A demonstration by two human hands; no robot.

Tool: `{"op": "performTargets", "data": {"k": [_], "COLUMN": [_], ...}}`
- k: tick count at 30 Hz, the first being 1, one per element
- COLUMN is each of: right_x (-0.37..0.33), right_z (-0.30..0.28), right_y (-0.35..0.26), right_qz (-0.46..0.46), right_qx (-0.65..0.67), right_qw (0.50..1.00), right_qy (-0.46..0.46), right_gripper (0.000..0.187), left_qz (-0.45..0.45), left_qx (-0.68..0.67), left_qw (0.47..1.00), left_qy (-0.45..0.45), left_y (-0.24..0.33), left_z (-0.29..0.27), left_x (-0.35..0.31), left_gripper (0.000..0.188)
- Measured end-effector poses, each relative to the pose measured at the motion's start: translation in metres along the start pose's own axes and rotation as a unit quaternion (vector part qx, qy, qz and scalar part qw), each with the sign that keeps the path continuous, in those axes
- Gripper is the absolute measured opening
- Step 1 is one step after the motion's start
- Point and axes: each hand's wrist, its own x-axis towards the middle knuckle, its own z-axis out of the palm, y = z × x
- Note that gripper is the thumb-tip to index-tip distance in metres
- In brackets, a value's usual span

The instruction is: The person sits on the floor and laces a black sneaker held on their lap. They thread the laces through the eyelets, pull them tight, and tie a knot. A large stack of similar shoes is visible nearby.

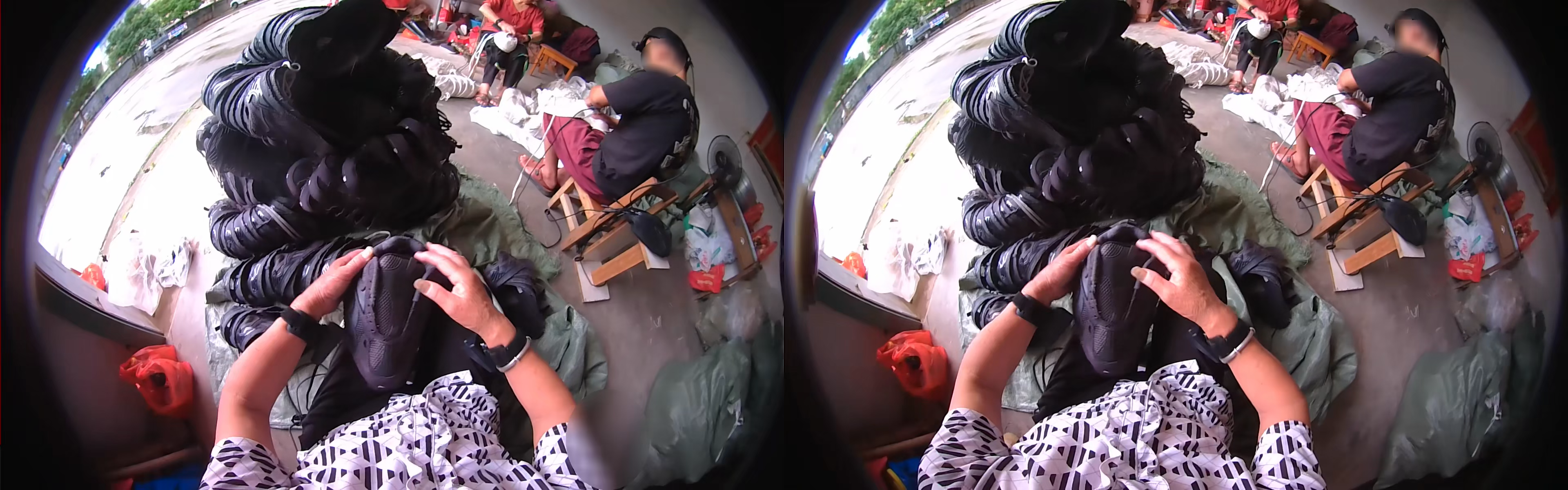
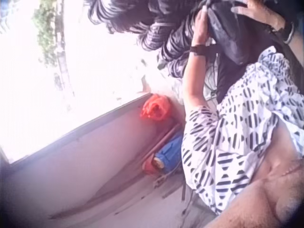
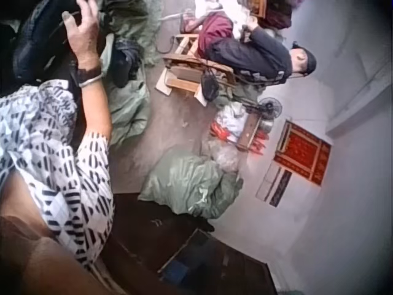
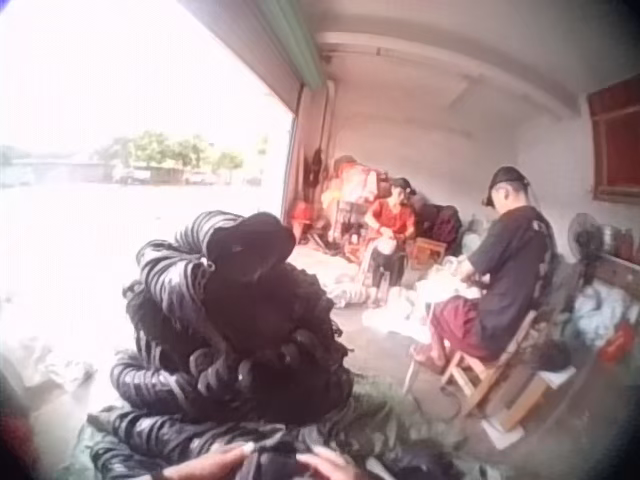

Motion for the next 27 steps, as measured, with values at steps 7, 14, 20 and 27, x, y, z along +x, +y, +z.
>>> {"op": "performTargets", "data": {"k": [7, 14, 20, 27], "right_x": [0.027, 0.022, 0.026, 0.049], "right_z": [0.016, 0.018, 0.028, 0.045], "right_y": [0.010, 0.026, 0.030, 0.031], "right_qz": [-0.007, -0.013, 0.106, 0.215], "right_qx": [-0.058, -0.074, -0.015, -0.124], "right_qw": [0.998, 0.997, 0.994, 0.968], "right_qy": [-0.007, 0.000, -0.012, 0.033], "right_gripper": [0.051, 0.051, 0.051, 0.064], "left_qz": [0.122, 0.209, 0.226, 0.214], "left_qx": [0.199, 0.513, 0.601, 0.607], "left_qw": [0.971, 0.823, 0.752, 0.752], "left_qy": [0.059, 0.124, 0.151, 0.138], "left_y": [-0.011, -0.020, -0.041, -0.046], "left_z": [0.018, 0.059, 0.074, 0.080], "left_x": [-0.028, -0.052, -0.050, -0.042], "left_gripper": [0.063, 0.114, 0.095, 0.079]}}
